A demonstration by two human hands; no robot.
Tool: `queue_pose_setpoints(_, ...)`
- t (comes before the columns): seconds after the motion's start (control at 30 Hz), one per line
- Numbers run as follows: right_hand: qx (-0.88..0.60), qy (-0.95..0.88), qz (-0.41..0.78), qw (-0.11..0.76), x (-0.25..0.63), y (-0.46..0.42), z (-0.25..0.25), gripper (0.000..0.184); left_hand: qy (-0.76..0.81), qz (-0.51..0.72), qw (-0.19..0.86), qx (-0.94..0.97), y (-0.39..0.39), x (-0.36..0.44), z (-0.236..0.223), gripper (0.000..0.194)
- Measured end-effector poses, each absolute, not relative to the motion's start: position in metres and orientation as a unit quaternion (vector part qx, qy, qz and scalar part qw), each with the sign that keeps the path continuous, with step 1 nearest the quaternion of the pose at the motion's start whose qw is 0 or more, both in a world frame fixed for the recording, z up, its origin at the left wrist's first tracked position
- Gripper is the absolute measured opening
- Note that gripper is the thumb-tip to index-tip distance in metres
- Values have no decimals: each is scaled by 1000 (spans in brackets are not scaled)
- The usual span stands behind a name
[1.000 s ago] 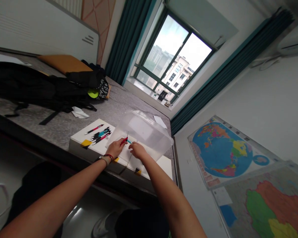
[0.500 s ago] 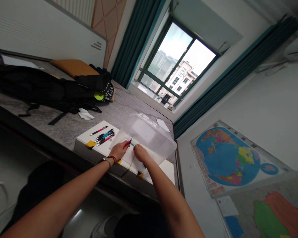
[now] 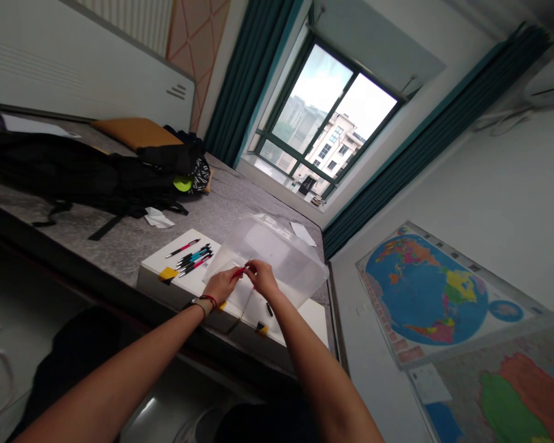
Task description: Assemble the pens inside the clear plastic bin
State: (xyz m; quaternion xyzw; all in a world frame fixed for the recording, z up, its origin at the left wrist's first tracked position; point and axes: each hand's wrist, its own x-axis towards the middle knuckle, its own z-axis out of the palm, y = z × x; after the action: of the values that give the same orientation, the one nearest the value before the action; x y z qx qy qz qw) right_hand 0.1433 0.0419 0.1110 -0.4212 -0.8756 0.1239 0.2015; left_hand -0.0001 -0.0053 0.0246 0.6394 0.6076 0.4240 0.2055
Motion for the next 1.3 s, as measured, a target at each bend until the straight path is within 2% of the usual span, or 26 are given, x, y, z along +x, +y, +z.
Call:
queue_pose_setpoints(0.2, -410, -905, 69, 90, 137, 39, 120, 16, 610, 410, 201, 647, -5, 0, 24, 31)
queue_pose_setpoints(0.4, -398, -906, 91, 114, 145, 39, 121, 14, 604, 433, 237, 625, -4, -1, 25, 30)
queue_pose_setpoints(0.57, -419, -896, 82, 125, 160, 45, 134, 12, 612, 450, 223, 610, 1, -2, 20, 27)
queue_pose_setpoints(0.73, -448, -887, 49, 98, 178, 52, 148, 12, 605, 486, 229, 588, 5, -2, 18, 23)
queue_pose_setpoints(0.93, -468, -881, 15, 63, 184, 56, 144, 12, 598, 511, 255, 562, 5, -2, 16, 27)
queue_pose_setpoints(1.3, -406, -914, -1, 1, 159, 52, 135, 16, 585, 495, 253, 590, 3, -3, 17, 29)
